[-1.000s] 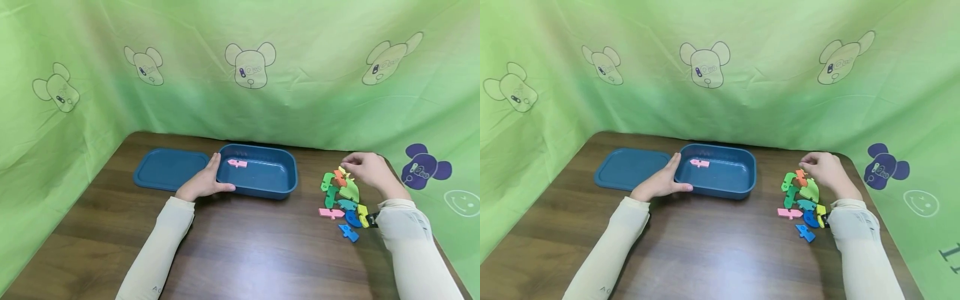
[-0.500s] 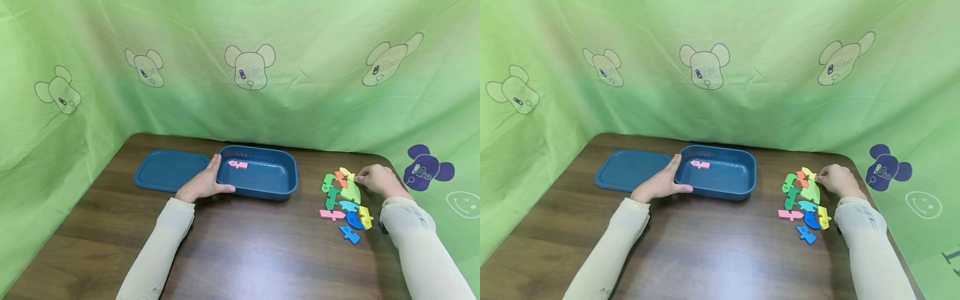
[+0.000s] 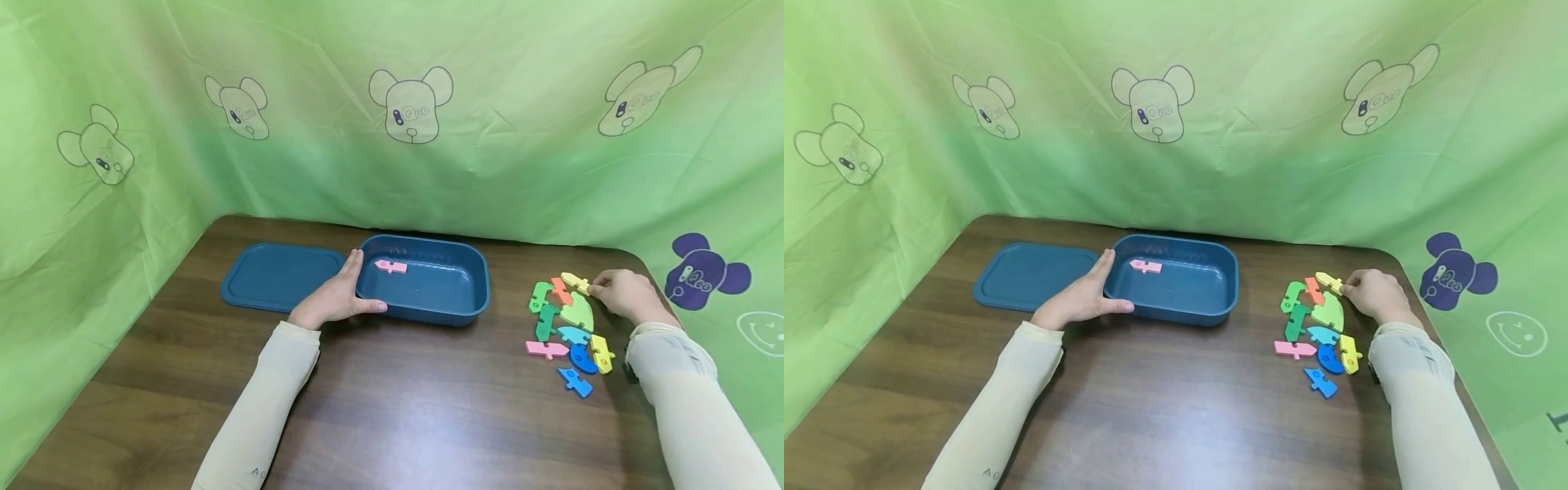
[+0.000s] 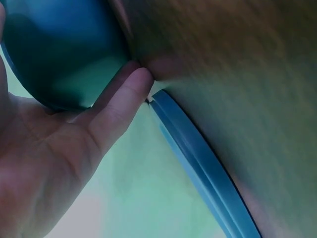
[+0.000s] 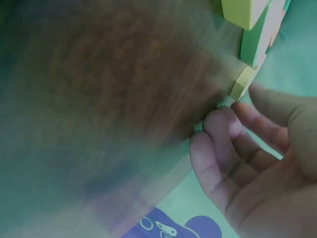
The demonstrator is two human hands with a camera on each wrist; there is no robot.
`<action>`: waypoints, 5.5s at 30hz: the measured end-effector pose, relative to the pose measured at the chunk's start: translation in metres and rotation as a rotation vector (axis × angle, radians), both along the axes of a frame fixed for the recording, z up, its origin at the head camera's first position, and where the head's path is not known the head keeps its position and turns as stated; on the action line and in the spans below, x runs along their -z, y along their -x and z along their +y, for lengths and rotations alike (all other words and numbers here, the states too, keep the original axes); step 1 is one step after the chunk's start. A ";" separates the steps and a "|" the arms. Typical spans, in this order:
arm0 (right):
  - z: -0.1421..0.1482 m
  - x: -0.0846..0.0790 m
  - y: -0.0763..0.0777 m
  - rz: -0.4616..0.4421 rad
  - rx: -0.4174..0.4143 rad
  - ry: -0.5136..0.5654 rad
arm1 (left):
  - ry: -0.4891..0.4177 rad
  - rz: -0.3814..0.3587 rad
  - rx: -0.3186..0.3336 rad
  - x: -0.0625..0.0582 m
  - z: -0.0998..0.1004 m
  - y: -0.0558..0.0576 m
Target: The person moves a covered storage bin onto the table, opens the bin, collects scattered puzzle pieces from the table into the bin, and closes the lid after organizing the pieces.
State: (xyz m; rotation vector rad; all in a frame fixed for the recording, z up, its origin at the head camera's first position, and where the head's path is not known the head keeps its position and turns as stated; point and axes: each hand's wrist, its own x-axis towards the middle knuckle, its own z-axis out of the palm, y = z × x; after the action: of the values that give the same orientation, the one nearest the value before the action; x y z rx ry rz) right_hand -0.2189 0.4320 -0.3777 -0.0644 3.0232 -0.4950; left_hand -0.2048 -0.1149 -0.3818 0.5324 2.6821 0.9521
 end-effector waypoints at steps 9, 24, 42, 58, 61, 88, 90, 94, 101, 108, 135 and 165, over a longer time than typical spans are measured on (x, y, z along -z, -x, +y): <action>0.006 0.005 0.000 -0.013 -0.038 -0.005 | 0.002 -0.003 -0.003 0.000 0.001 0.000; 0.007 0.002 -0.005 0.077 -0.006 0.037 | 0.006 -0.004 -0.009 -0.002 0.002 0.000; -0.052 -0.030 0.001 0.184 -0.071 0.119 | 0.008 0.016 -0.003 -0.001 0.002 0.001; -0.107 -0.048 0.014 0.180 -0.154 0.164 | 0.024 0.008 -0.008 -0.001 0.003 0.001; -0.113 -0.052 0.015 0.174 -0.173 0.148 | 0.021 0.008 -0.005 -0.002 0.003 0.001; -0.190 -0.062 0.035 0.202 -0.326 0.155 | 0.018 -0.001 -0.009 -0.002 0.001 0.001; -0.196 -0.063 0.037 0.208 -0.343 0.157 | 0.020 0.000 -0.008 -0.003 0.001 0.002; -0.207 -0.063 0.039 0.208 -0.373 0.155 | 0.022 0.003 -0.005 -0.003 0.001 0.002; -0.221 -0.059 0.042 0.192 -0.393 0.146 | 0.028 0.018 -0.004 -0.001 0.001 0.004; -0.234 -0.055 0.045 0.161 -0.403 0.123 | 0.024 0.020 -0.010 0.000 0.000 0.005; -0.253 -0.041 0.051 0.097 -0.382 0.084 | 0.015 -0.002 -0.017 0.000 0.000 0.005; -0.259 -0.030 0.053 0.071 -0.365 0.049 | 0.004 -0.004 -0.017 0.000 0.000 0.004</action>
State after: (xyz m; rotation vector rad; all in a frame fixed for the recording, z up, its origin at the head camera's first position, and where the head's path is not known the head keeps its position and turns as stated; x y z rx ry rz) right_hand -0.2722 0.1728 -0.3474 -0.6350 2.9629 -0.5387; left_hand -0.2091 -0.1154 -0.3817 0.5073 2.6882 0.9504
